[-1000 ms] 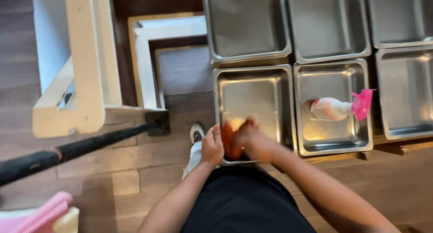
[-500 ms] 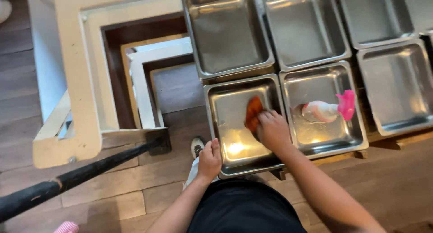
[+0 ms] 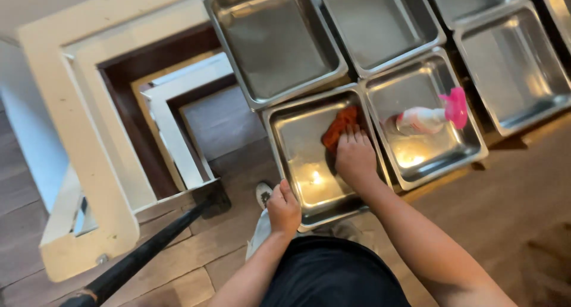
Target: The person cleans several stainless steel trays arranged on a wooden surface using a spray bottle and a red cloth. After wiping the trays, the person moves to a wooden chair and wipes its seat and backrest with the same cloth.
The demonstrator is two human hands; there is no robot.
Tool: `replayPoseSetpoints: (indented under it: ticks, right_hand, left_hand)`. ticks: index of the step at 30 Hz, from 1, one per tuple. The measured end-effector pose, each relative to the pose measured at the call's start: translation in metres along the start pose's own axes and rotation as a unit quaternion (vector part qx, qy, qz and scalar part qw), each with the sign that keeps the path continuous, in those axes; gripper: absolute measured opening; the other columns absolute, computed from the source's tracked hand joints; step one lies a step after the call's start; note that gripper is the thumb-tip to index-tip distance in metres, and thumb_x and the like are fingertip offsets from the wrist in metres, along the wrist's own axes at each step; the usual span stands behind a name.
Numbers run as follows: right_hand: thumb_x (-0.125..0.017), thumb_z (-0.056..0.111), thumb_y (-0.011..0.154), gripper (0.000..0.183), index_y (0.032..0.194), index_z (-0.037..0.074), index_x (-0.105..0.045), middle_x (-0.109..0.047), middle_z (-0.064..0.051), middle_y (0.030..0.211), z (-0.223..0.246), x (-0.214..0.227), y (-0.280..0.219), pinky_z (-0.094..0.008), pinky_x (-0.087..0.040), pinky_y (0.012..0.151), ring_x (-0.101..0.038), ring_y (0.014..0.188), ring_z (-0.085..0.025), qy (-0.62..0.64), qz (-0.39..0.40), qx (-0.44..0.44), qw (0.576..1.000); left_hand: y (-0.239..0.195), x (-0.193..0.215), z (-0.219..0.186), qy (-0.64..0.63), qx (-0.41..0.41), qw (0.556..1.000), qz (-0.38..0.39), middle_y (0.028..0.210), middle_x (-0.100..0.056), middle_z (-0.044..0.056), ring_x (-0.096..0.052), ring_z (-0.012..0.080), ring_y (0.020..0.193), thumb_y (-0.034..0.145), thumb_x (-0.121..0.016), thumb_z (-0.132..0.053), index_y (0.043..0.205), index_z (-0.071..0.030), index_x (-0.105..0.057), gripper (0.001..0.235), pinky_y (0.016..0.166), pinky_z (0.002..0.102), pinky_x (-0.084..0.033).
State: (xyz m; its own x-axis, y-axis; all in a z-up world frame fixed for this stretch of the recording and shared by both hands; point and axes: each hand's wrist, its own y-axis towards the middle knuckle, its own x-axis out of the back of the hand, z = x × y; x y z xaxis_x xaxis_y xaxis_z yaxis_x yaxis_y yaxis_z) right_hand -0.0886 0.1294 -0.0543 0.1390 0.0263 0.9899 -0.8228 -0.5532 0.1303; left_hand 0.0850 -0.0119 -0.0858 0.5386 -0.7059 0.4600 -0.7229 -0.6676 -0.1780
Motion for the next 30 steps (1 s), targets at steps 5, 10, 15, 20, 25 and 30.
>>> replayPoseSetpoints:
  ticks: [5, 10, 15, 20, 25, 30]
  right_hand:
    - [-0.061, 0.023, 0.081, 0.019, 0.067, 0.01, -0.064, -0.066, -0.012, 0.065, 0.033, 0.044, -0.085, -0.049, -0.052, 0.064, -0.066, 0.065, -0.034, 0.032, 0.15, -0.058, 0.986]
    - [-0.062, 0.025, 0.082, 0.024, 0.066, 0.008, -0.064, -0.066, -0.013, 0.062, 0.065, 0.066, -0.092, -0.05, -0.05, 0.051, -0.066, 0.058, -0.035, 0.065, 0.161, -0.046, 0.984]
    - [-0.063, 0.029, 0.091, 0.033, 0.087, -0.002, -0.076, -0.071, -0.022, 0.077, 0.056, 0.061, -0.085, -0.046, -0.053, 0.065, -0.068, 0.073, -0.036, 0.427, 0.192, -0.108, 0.877]
    - [-0.06, 0.032, 0.097, 0.038, 0.1, -0.004, -0.074, -0.073, -0.01, 0.082, -0.009, 0.037, -0.125, -0.034, -0.052, 0.07, -0.065, 0.074, -0.018, 0.645, 0.148, -0.292, 0.691]
    - [-0.061, 0.025, 0.099, 0.037, 0.12, -0.005, -0.066, -0.073, -0.007, 0.104, -0.053, 0.092, -0.128, -0.029, -0.053, 0.081, -0.068, 0.09, -0.015, 0.809, 0.046, -0.361, 0.462]
    - [-0.065, 0.008, 0.09, 0.035, 0.123, -0.001, -0.063, -0.073, -0.012, 0.108, -0.116, 0.095, -0.147, -0.034, -0.058, 0.079, -0.071, 0.088, -0.021, 0.825, 0.043, -0.389, 0.408]
  left_hand:
    - [0.0, 0.005, -0.009, -0.029, 0.011, 0.999, 0.031, 0.072, -0.064, 0.025, -0.062, 0.0481, 0.071, 0.108, -0.043, -0.039, 0.083, -0.002, -0.062, 0.048, 0.06, 0.051, -0.047]
    - [0.0, 0.009, -0.014, -0.052, 0.017, 0.998, 0.035, 0.074, -0.066, 0.023, -0.063, 0.0443, 0.071, 0.108, -0.043, -0.042, 0.087, -0.001, -0.065, 0.05, 0.064, 0.047, -0.049]
    - [-0.004, -0.002, 0.001, -0.027, -0.018, 0.999, -0.008, 0.079, -0.068, 0.022, -0.064, 0.0444, 0.076, 0.109, -0.041, -0.044, 0.09, -0.002, -0.066, 0.053, 0.065, 0.049, -0.049]
    - [-0.011, -0.006, 0.001, 0.006, 0.072, 0.997, 0.001, 0.074, -0.064, 0.021, -0.062, 0.041, 0.072, 0.108, -0.042, -0.045, 0.087, -0.001, -0.062, 0.054, 0.067, 0.049, -0.048]
    - [-0.017, 0.002, 0.003, -0.041, -0.044, 0.989, -0.133, 0.099, -0.06, 0.019, -0.059, 0.0354, 0.09, 0.11, -0.045, -0.042, 0.113, -0.002, -0.053, 0.041, 0.08, 0.045, -0.047]
    - [-0.043, -0.02, -0.116, -0.007, -0.194, 0.98, 0.034, 0.101, -0.056, 0.013, -0.058, 0.0271, 0.09, 0.105, -0.056, -0.028, 0.111, -0.006, -0.056, 0.023, 0.082, 0.041, -0.05]
